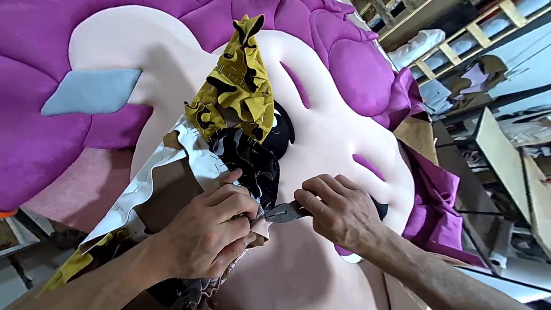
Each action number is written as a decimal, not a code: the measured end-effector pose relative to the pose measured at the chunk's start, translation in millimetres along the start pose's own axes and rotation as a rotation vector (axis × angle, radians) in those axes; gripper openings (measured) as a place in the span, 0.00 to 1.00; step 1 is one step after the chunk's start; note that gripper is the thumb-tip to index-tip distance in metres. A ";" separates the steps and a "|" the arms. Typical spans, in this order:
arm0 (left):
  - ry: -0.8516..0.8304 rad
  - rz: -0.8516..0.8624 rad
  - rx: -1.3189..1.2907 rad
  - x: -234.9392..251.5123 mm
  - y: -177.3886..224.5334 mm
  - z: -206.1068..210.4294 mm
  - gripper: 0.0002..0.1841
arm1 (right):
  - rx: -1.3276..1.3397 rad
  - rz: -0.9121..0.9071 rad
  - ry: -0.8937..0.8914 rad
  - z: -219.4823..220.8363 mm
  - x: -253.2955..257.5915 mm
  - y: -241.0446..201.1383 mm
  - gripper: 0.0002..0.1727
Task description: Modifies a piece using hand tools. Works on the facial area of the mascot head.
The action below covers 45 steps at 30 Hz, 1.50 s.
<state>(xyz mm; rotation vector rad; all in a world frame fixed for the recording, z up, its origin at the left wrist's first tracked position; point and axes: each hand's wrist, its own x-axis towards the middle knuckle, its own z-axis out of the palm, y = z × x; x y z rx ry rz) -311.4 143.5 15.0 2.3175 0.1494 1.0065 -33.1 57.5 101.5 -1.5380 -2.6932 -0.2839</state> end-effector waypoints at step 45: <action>-0.058 -0.172 0.198 7.8 -4.1 1.7 0.17 | 0.153 -0.248 0.306 74.6 17.9 53.7 0.08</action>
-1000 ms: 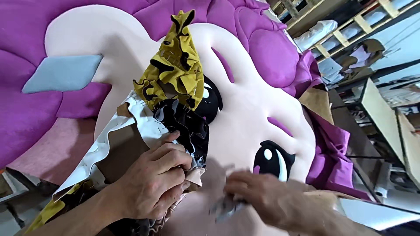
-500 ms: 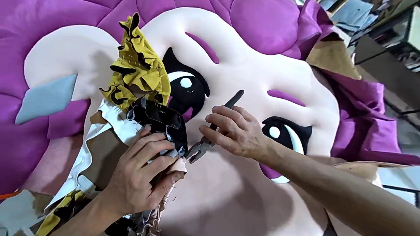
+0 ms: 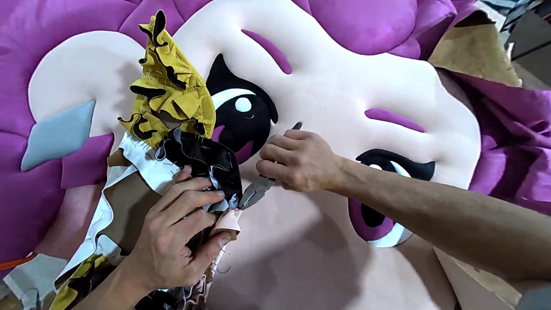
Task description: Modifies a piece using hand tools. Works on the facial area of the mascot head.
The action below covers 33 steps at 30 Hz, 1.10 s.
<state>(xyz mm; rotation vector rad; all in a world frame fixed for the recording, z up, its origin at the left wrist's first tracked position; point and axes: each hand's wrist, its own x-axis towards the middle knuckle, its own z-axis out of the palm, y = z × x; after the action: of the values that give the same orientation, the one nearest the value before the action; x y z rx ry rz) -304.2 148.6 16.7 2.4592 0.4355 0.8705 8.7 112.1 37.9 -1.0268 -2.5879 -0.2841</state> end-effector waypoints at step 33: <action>-0.349 0.016 0.226 4.5 24.5 -43.6 0.30 | 0.214 0.916 -0.174 -69.1 -52.9 -239.1 0.17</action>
<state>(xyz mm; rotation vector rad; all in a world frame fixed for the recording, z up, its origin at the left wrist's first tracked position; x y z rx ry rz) -326.2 145.2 61.8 2.7531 0.4052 0.3987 -104.6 -113.9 67.2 -2.0416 -1.9301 0.3161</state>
